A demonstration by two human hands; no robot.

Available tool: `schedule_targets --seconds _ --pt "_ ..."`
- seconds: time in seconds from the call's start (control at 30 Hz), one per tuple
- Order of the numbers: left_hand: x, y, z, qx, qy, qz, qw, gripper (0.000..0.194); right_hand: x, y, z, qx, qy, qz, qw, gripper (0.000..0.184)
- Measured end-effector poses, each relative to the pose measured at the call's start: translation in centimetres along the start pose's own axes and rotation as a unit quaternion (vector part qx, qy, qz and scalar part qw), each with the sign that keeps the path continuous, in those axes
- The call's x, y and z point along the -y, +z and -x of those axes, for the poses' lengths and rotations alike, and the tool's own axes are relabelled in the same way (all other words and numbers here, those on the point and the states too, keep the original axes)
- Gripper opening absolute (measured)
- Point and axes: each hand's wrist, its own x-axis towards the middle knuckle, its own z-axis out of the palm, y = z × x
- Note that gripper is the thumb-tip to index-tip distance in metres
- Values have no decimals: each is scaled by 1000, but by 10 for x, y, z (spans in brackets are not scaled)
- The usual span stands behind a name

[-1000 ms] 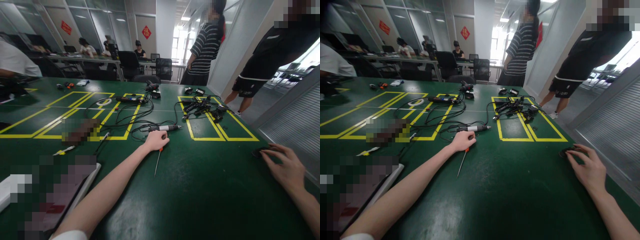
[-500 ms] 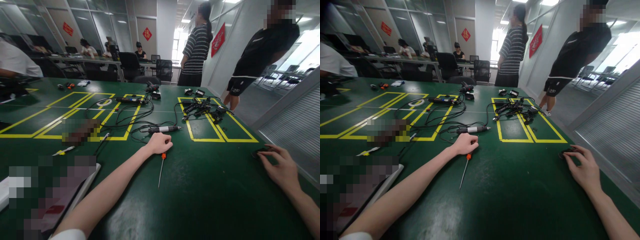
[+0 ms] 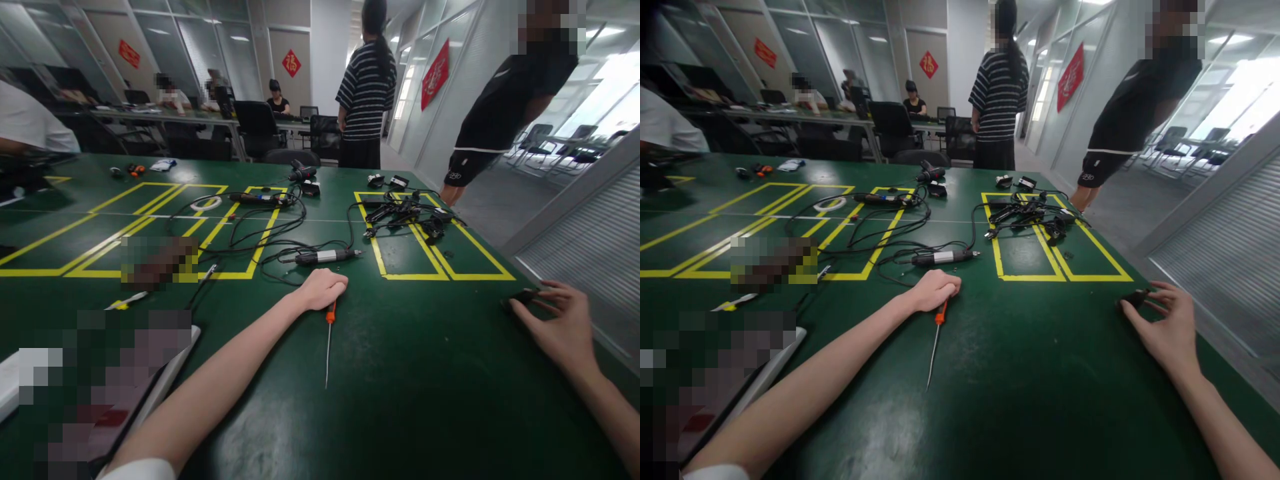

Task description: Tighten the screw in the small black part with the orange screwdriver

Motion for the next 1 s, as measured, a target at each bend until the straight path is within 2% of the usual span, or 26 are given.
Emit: schedule_targets --seconds 0.07,0.1,0.17,0.23,0.33,0.4,0.63,0.83,1.0 --pt "1 -1 0 2 -5 20 1000 33 4 -1 -4 -12 -12 -2 1000 71" --pt "1 -1 0 2 -9 29 1000 33 6 -2 -7 -19 -44 30 998 66" --pt "1 -1 -1 0 -18 44 999 32 11 -3 -15 3 -144 136 980 44" --pt "1 -1 -1 -4 -26 57 998 31 18 0 -24 71 -240 199 947 30" --pt "1 -1 -2 -10 -38 83 996 32 31 12 -35 190 -307 224 905 30" --pt "1 -3 -2 -11 -46 103 994 32 36 20 -39 227 -317 228 892 31" --pt "3 -5 -4 -15 -59 168 984 29 35 30 -37 265 -291 278 876 37" --pt "1 -3 -4 -22 -70 161 984 31 33 28 -31 262 -270 257 890 37" --pt "-1 -3 -4 -27 -68 150 986 31 33 31 -34 283 -248 232 897 33"
